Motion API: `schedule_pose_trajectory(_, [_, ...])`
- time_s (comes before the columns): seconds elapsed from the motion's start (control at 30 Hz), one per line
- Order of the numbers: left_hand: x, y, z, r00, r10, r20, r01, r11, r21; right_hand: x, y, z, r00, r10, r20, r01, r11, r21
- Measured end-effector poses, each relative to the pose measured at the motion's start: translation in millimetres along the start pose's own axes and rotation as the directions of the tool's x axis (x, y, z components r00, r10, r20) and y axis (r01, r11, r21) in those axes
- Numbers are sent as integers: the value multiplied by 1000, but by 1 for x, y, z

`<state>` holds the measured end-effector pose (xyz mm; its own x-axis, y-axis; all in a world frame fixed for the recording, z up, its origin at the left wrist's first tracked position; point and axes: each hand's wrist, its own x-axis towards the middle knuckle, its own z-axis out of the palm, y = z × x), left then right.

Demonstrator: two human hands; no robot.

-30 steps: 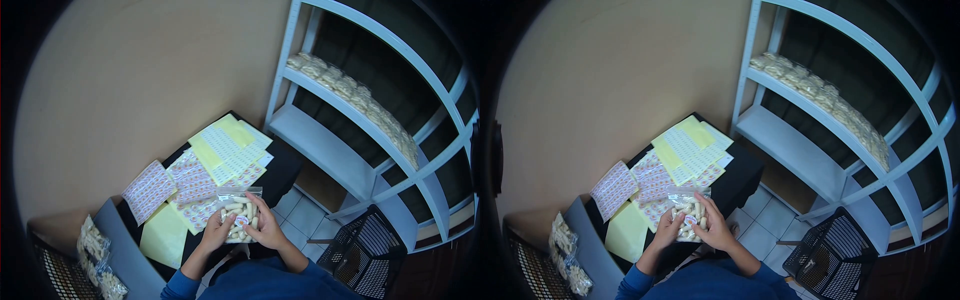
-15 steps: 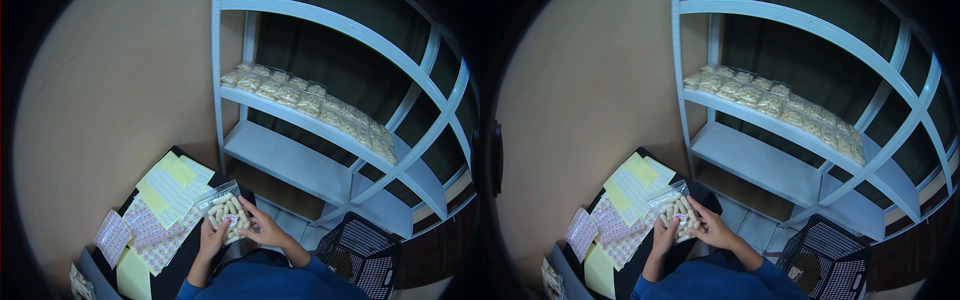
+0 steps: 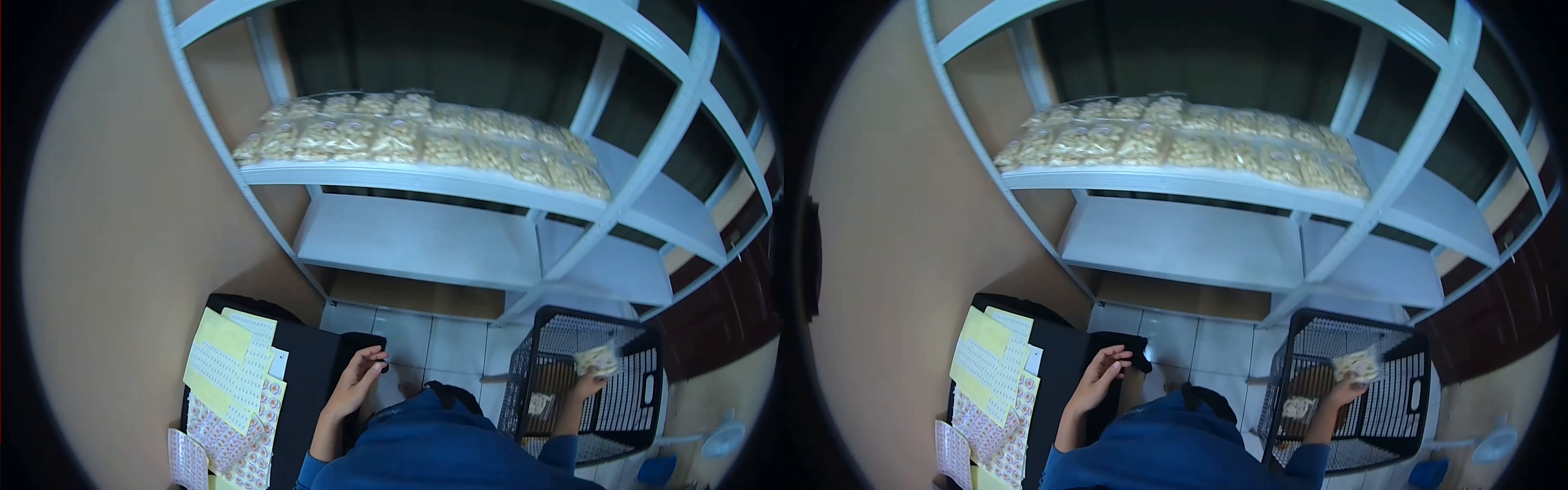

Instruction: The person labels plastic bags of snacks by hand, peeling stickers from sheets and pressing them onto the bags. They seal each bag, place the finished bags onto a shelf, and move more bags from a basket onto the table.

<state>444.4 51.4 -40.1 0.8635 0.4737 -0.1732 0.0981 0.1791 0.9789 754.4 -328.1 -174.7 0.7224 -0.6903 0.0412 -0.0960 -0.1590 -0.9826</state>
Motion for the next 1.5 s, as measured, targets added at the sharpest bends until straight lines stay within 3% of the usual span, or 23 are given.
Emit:
schedule_pose_trajectory(0.03, [3,-1,2,1000,-6,16,6,1000,16,11,46,-13,992,85,-93,-105,965,-240])
schedule_pose_trajectory(0.13, [6,-3,7,999,-31,22,30,999,45,7,117,-36,901,404,-158,-424,745,-515])
schedule_pose_trajectory(0.2, [3,-3,3,998,-50,28,47,996,77,-5,129,-40,920,368,-134,-382,772,-508])
schedule_pose_trajectory(0.4, [-50,8,-28,996,-56,-63,67,982,178,-10,101,8,988,-136,-74,84,874,-479])
schedule_pose_trajectory(0.47, [-79,13,-39,982,47,-184,-2,971,239,-50,18,35,858,-513,-24,486,826,-284])
schedule_pose_trajectory(0.6, [-166,49,-58,942,-1,-334,132,919,371,-155,-101,80,650,-715,256,698,696,171])
schedule_pose_trajectory(0.7, [-255,62,-75,753,193,-628,249,801,545,-249,-128,85,447,-799,402,694,593,408])
schedule_pose_trajectory(0.73, [-291,74,-74,644,142,-752,345,823,452,-288,-136,75,292,-838,461,658,526,539])
schedule_pose_trajectory(0.77, [-330,72,-80,530,276,-802,395,756,522,-328,-144,60,123,-864,488,586,460,667])
schedule_pose_trajectory(0.8, [-372,89,-77,417,403,-815,632,516,579,-370,-152,39,30,-858,512,497,458,737])
schedule_pose_trajectory(0.83, [-424,86,-84,230,573,-787,740,421,524,-405,-146,20,-72,-838,541,391,475,788])
schedule_pose_trajectory(0.87, [-470,113,-79,157,727,-669,876,211,434,-436,-139,0,-188,-815,548,275,492,826])
schedule_pose_trajectory(0.93, [-575,157,-70,-24,926,-378,951,137,277,-486,-133,-49,-440,-780,445,79,459,885])
schedule_pose_trajectory(0.97, [-629,181,-54,-152,916,-371,964,220,147,-506,-132,-74,-546,-752,369,-8,445,895])
schedule_pose_trajectory(1.0, [-666,208,-32,-377,809,-450,916,399,-51,-520,-132,-102,-635,-717,288,-81,432,898])
schedule_pose_trajectory(1.07, [-788,217,-17,-213,846,-490,977,193,-93,-541,-133,-147,-755,-648,100,-251,426,869])
schedule_pose_trajectory(1.13, [-881,191,-1,-283,657,-699,941,331,-70,-556,-125,-181,-801,-598,-23,-349,436,830])
schedule_pose_trajectory(1.2, [-901,182,15,-434,274,-858,879,336,-337,-565,-125,-206,-826,-547,-134,-419,437,796])
schedule_pose_trajectory(1.27, [-911,159,7,-575,83,-814,801,263,-538,-580,-123,-227,-819,-545,-179,-461,440,771])
schedule_pose_trajectory(1.33, [-916,129,-2,-388,-16,-921,789,511,-342,-604,-129,-253,-777,-566,-276,-562,425,710])
schedule_pose_trajectory(1.4, [-897,147,-14,-516,-458,-724,452,573,-684,-642,-146,-292,-689,-595,-414,-689,362,628])
schedule_pose_trajectory(1.43, [-913,138,-11,-442,-410,-798,384,717,-581,-663,-151,-311,-666,-555,-498,-730,349,587])
schedule_pose_trajectory(1.5, [-894,144,-13,-474,-406,-781,418,677,-605,-699,-154,-356,-659,-478,-580,-752,448,484])
